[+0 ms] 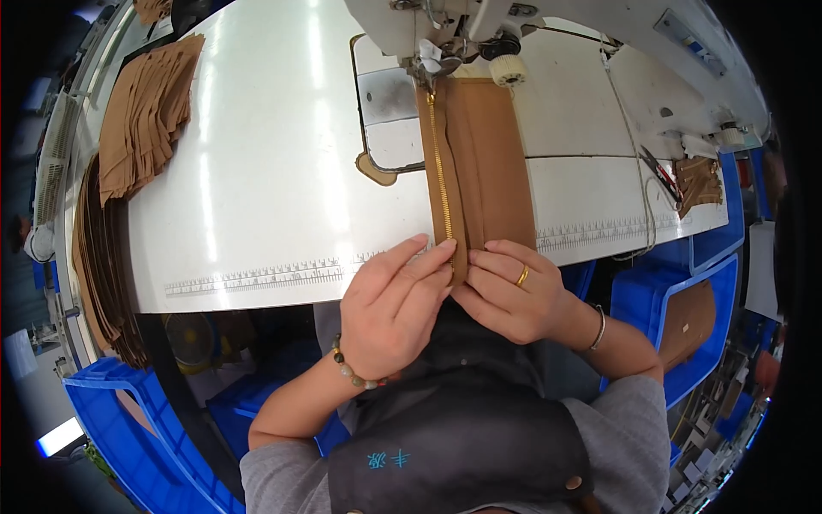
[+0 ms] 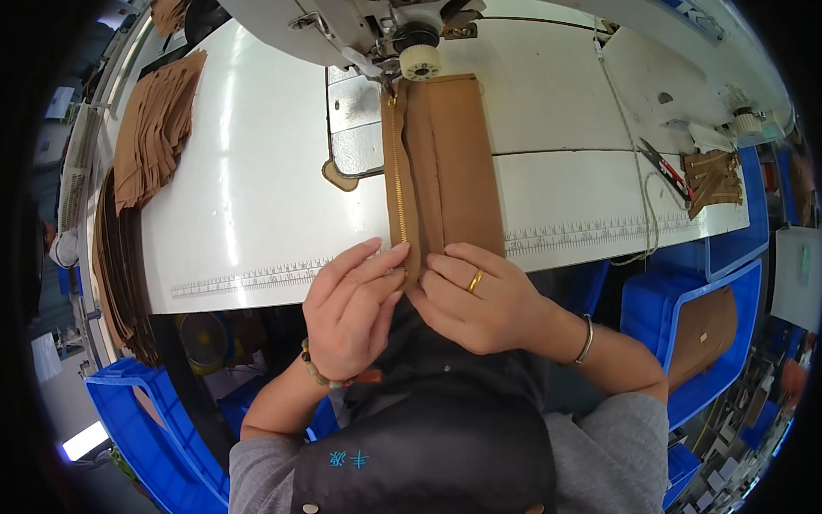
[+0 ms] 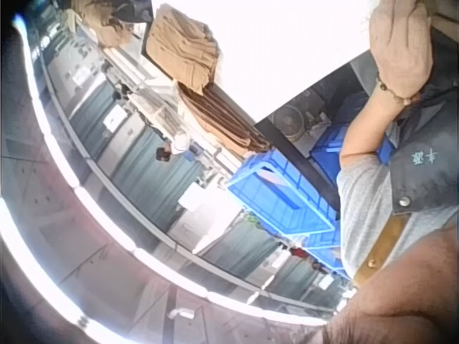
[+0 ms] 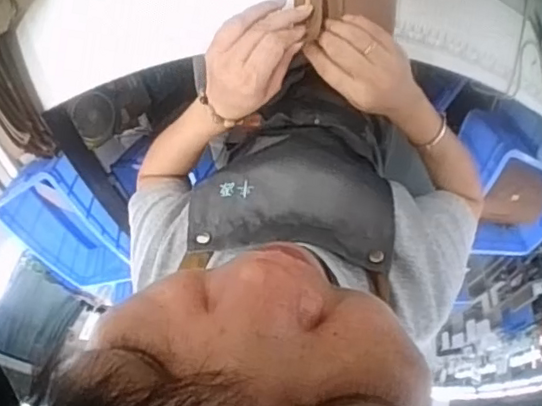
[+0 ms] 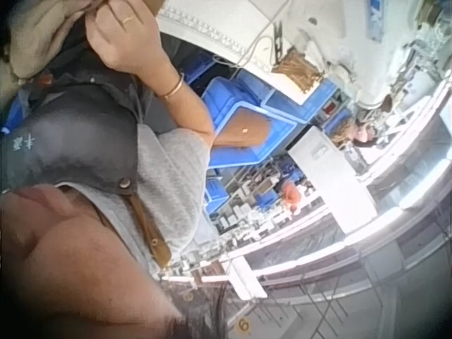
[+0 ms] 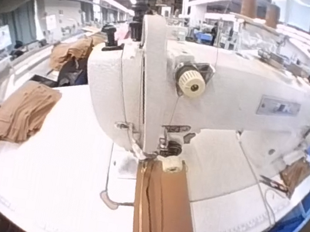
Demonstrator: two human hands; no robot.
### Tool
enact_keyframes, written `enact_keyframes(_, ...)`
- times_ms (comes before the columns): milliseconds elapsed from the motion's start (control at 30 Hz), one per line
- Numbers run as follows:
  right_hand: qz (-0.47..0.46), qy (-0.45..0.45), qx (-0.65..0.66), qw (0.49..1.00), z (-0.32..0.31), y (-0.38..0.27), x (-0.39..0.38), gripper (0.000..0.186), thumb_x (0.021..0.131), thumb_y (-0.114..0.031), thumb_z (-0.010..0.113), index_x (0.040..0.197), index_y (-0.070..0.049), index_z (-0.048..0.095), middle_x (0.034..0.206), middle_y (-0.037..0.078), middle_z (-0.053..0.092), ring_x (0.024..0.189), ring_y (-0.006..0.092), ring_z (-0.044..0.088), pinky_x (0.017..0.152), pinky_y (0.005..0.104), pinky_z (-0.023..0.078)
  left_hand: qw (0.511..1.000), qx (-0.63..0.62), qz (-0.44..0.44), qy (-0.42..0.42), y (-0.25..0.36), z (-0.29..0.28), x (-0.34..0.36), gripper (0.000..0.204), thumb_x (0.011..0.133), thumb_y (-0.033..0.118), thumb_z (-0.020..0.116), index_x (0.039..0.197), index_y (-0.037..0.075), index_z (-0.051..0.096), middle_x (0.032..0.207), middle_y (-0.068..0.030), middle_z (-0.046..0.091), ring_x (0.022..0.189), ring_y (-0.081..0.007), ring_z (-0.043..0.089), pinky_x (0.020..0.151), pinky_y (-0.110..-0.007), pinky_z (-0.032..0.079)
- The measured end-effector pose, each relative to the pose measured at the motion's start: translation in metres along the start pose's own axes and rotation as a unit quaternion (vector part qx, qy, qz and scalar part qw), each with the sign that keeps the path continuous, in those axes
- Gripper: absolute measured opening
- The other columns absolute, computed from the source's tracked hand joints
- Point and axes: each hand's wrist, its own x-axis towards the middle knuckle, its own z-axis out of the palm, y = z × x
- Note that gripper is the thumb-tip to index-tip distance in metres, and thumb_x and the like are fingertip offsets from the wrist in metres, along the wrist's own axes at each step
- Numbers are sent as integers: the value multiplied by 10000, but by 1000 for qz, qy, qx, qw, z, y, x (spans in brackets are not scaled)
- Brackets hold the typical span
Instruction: Sewing zippers onto leather panels using an industrial sewing machine in a workshop environment.
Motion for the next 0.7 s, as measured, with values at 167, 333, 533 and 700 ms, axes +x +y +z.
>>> enact_keyframes(167,26,-13,-31,999,-2,-5,-9,171,783,-160,704,931,-106,770,979,35,703,1015,217,703,983,395,557,999,31,4,13,6,13,1,235,739,23,785,964,7,723,1136,-101,759,1064,-287,697,807,-373,564)
enact_keyframes(333,33,1,-23,999,4,-6,-14,139,811,-169,714,927,-116,770,990,30,706,1002,218,708,1005,409,552,1000,19,-1,8,6,13,1,233,734,28,789,956,7,722,1134,-99,758,1041,-282,695,800,-376,568)
enact_keyframes(533,54,-13,23,998,-10,-6,-3,153,838,-208,778,946,-105,746,994,31,704,991,222,710,1001,405,555,1000,19,4,-6,4,11,0,219,752,45,782,958,10,719,1143,-90,758,1003,-264,690,836,-386,577)
enact_keyframes(700,87,-67,147,983,-34,34,24,172,843,-194,788,944,-79,709,986,43,695,944,242,707,932,380,572,996,80,31,-26,7,9,-2,211,779,78,776,979,36,724,1179,-75,752,975,-214,682,931,-402,558)
